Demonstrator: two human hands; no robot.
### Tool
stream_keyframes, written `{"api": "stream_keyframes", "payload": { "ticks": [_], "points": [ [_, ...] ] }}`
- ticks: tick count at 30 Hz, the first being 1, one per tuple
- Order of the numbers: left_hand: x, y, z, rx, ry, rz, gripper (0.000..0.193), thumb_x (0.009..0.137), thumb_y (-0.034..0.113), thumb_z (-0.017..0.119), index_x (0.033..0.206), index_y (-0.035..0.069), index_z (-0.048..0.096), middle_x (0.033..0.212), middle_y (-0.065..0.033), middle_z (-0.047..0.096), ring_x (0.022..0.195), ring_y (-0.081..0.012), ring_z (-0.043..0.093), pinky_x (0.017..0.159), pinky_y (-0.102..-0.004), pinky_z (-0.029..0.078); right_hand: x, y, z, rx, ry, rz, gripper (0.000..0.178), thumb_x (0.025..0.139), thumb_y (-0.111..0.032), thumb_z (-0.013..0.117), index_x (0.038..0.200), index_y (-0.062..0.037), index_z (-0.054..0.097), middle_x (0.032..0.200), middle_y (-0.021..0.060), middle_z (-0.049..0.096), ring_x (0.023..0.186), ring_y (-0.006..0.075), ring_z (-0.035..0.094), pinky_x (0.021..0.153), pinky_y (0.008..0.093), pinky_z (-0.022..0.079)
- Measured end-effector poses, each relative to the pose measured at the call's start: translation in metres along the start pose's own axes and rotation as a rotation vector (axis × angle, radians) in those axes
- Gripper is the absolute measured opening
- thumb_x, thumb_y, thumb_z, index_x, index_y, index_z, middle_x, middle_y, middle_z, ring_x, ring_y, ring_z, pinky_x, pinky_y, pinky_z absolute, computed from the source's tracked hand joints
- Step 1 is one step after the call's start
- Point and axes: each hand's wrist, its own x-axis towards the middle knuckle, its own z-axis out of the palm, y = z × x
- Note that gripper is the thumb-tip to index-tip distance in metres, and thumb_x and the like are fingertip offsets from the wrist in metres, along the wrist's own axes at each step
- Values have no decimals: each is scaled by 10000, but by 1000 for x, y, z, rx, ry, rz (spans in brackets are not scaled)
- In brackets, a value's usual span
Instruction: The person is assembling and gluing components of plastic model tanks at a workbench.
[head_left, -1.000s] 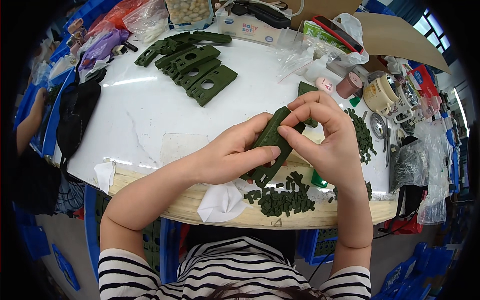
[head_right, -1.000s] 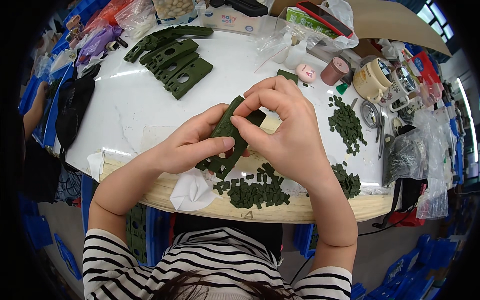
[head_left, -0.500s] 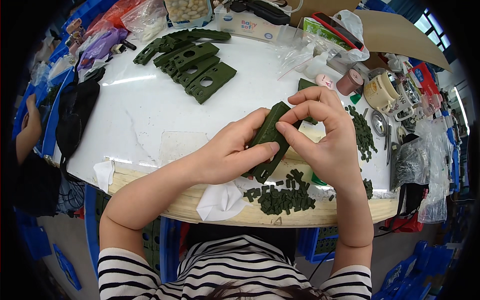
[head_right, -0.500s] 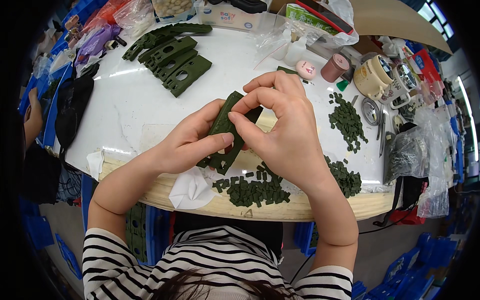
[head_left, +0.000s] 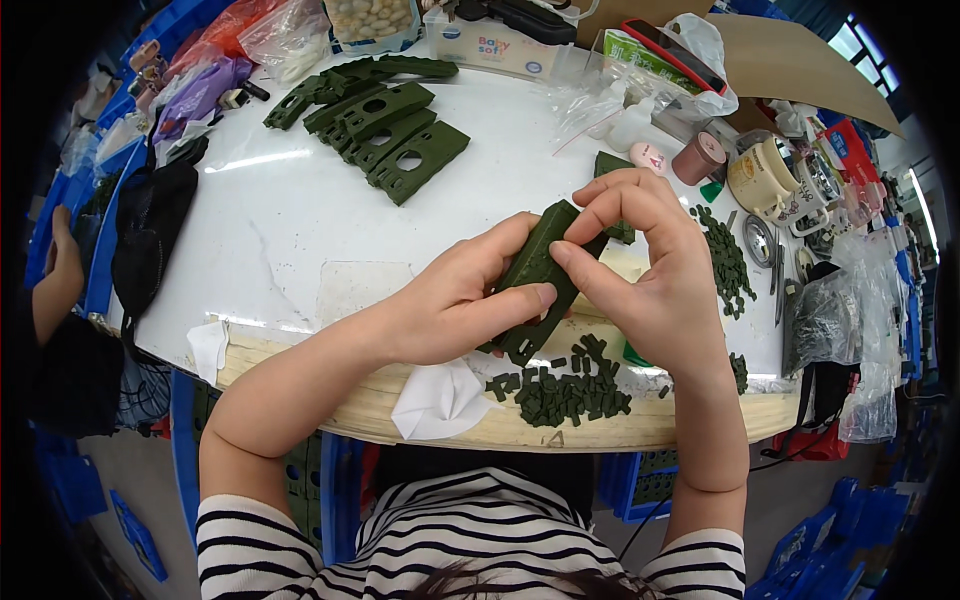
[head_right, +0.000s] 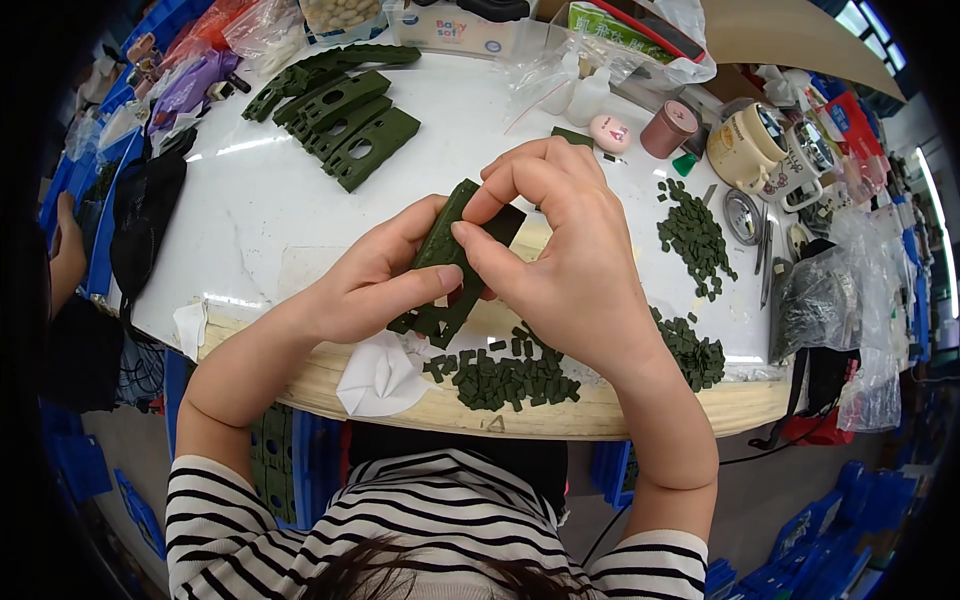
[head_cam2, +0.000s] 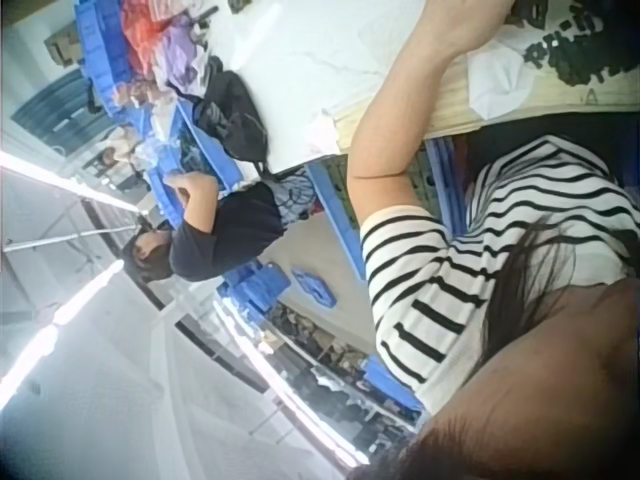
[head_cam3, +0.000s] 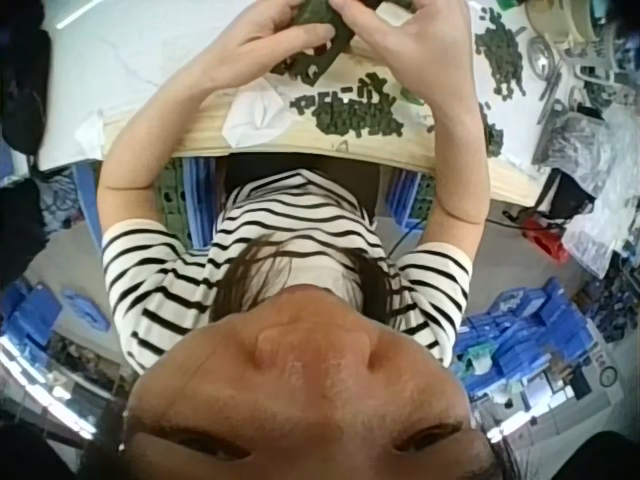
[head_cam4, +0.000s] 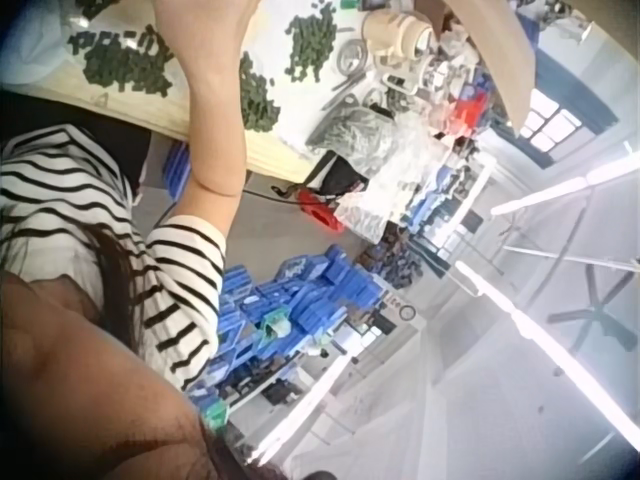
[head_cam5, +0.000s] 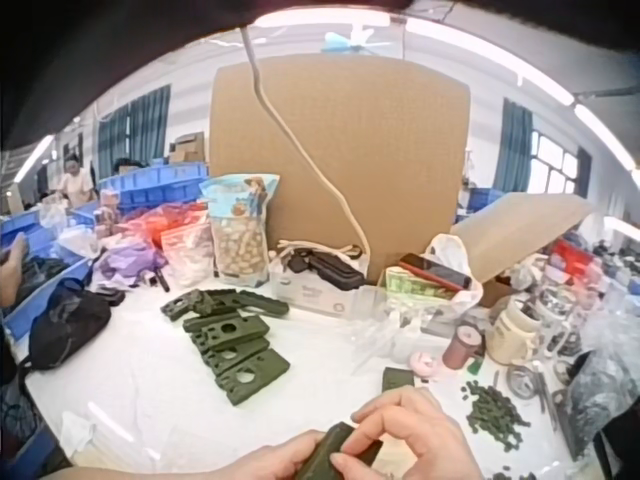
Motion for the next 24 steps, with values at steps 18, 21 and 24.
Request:
{"api": "stream_keyframes", "payload": {
  "ticks": [18,21,24],
  "points": [
    [12,-2,-30,-55,377,150,335,947,237,475,1231,60,471,1011,-151,675,796,-158,659,525,-247,477,-16,-13,11,-77,-503,-31,92,737,-36,671,728,7,590,671,127,606,644,302,611,585,376,480],
    [14,-3,-29,-127,381,173,290,928,227,515,1141,29,506,951,-135,685,765,-123,633,552,-265,487,-24,-14,27,-125,-644,-43,65,744,-47,666,741,-8,614,711,123,619,668,310,619,621,385,487],
    [10,2,-21,-69,404,108,354,957,239,457,1269,73,453,1036,-157,670,852,-193,686,525,-241,483,-26,-18,35,-112,-723,-14,67,746,-57,667,744,-11,619,741,124,623,682,315,622,637,395,487]
  ]
}}
